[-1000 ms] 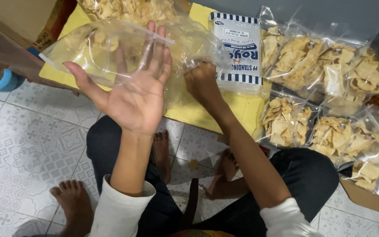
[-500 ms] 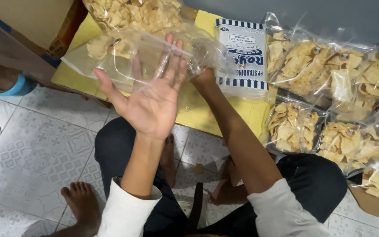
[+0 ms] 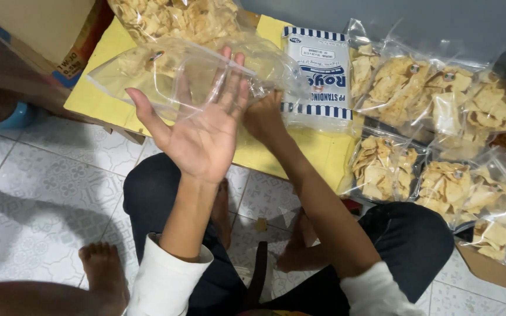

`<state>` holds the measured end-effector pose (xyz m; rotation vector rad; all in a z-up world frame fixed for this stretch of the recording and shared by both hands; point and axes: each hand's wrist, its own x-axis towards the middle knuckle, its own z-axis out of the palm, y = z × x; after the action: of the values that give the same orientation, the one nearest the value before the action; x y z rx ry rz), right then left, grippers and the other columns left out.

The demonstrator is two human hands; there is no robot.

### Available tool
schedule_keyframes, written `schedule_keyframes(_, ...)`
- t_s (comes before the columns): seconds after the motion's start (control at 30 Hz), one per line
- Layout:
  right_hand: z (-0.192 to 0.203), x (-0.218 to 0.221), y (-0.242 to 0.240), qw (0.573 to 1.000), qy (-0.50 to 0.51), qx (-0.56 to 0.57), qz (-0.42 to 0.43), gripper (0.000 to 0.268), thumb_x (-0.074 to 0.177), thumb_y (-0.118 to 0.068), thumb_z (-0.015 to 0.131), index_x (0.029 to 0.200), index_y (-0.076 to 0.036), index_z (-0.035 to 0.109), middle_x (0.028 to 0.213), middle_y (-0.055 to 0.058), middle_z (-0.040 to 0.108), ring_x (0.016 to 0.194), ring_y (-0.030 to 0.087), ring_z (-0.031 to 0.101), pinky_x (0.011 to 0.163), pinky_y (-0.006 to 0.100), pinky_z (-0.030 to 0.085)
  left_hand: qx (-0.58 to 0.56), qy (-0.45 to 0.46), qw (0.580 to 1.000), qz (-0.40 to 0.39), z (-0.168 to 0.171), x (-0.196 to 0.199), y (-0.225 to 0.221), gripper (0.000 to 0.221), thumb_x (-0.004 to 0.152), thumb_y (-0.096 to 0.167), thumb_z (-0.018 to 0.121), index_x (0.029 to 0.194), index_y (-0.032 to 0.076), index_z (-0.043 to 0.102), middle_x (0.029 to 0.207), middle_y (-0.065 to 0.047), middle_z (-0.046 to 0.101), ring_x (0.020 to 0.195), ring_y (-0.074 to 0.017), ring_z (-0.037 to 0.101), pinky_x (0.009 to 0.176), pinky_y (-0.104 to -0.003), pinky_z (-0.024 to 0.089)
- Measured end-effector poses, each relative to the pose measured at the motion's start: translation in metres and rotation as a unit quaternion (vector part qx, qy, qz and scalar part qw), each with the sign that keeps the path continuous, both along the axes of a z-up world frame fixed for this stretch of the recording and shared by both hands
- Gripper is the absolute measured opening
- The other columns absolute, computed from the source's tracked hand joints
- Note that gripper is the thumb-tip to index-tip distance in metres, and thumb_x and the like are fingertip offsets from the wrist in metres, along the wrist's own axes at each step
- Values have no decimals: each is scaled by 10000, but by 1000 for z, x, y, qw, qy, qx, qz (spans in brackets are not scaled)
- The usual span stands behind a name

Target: Manually filling clear plastic bags with snacks from a large pile on a low table.

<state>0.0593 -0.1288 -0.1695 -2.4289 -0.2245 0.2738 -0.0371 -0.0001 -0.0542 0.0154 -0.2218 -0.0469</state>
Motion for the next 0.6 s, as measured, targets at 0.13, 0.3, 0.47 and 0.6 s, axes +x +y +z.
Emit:
schedule_keyframes(0.13, -26, -43, -27, 938, -315, -141, 25, 309, 865, 24, 482, 1140, -115, 508, 1150, 50, 445, 1089, 341, 411, 837, 440, 367, -35, -9, 999, -33, 0, -2, -1, 654, 802, 639, 723, 1230, 145, 697, 1682, -240, 313, 1598, -418, 293, 1214, -512, 440)
schedule_keyframes(0.3, 23, -133, -46, 936, -342, 79, 26, 918, 832, 206, 494, 1645, -146, 253, 1681, 100, 256, 1294, 227, 421, 1082, 369, 359, -156, 27, 984, -81, 4, -6, -6, 732, 762, 575, 743, 1275, 105, 511, 1668, -312, 218, 1559, -484, 228, 1137, -633, 438)
schedule_keyframes(0.47, 77, -181, -49, 914, -361, 179, -52, 520, 1132, -64, 352, 1638, -97, 235, 1675, 162, 245, 1533, 306, 354, 1041, 391, 545, -3, -46, 998, -44, 2, -7, -11, 606, 827, 678, 679, 1149, 177, 788, 1695, -235, 272, 1628, -410, 223, 1221, -474, 450)
schedule_keyframes(0.6, 91, -191, -51, 883, -440, 155, -42, 534, 1149, -21, 387, 1651, -125, 237, 1678, 184, 255, 1060, 215, 616, 931, 363, 598, -53, 15, 998, -29, 7, -11, -23, 807, 816, 619, 666, 1410, 108, 475, 1619, -314, 311, 1531, -536, 279, 1149, -562, 452)
